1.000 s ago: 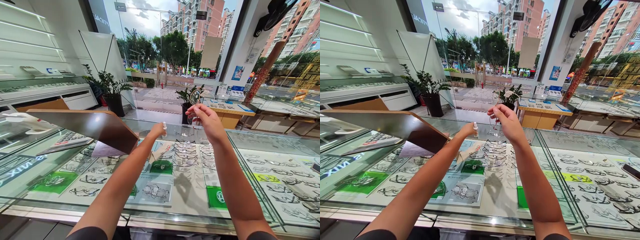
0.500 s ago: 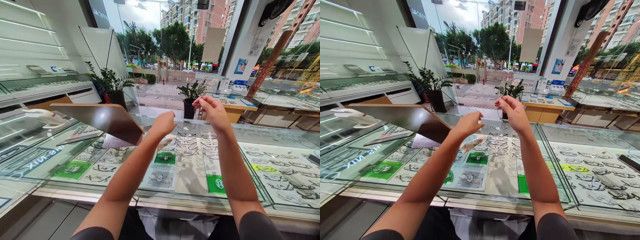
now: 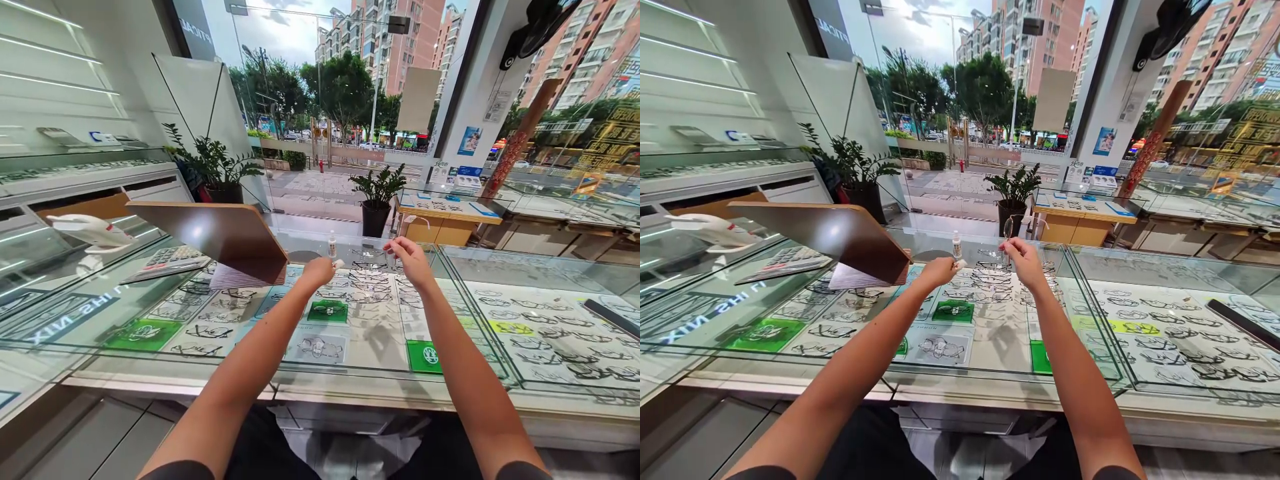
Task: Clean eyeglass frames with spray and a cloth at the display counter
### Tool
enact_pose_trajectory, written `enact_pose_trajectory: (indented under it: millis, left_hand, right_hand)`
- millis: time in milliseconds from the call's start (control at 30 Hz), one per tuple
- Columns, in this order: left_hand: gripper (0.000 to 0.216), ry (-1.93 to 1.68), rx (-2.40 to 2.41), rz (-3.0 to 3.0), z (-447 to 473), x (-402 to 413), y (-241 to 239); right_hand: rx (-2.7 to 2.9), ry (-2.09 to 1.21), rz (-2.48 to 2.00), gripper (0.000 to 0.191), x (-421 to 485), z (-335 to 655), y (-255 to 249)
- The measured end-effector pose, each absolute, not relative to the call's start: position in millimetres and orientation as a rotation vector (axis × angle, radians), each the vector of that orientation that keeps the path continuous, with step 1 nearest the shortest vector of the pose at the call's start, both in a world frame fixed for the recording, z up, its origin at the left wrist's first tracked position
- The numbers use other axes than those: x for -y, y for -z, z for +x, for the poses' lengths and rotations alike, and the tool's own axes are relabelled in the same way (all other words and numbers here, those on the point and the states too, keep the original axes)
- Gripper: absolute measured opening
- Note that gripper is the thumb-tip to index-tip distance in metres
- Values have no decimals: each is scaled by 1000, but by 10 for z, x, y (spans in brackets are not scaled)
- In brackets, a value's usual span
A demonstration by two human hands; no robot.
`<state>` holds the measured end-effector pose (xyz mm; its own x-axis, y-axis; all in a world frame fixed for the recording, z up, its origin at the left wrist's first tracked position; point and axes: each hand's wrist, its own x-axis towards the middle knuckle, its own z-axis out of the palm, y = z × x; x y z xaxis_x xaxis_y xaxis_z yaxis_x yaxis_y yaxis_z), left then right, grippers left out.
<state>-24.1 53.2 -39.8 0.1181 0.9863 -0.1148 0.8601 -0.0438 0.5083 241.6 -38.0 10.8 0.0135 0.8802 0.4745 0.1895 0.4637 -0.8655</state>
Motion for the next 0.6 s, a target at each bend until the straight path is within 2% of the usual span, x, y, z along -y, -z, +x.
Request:
enact_pose_trajectory:
  millis: [267, 433, 600]
  left_hand:
    - [42, -905, -1183, 1588, -89, -372, 232]
    - [69, -1046, -905, 1313, 74, -148, 213]
    - [64, -1029, -731, 1170, 100, -38, 219]
  right_hand:
    - [1470, -784, -912, 35, 470, 2297, 119]
    - [1493, -853, -867, 35, 536, 2227, 115]
    - [1416, -889, -837, 34, 533, 2205, 136]
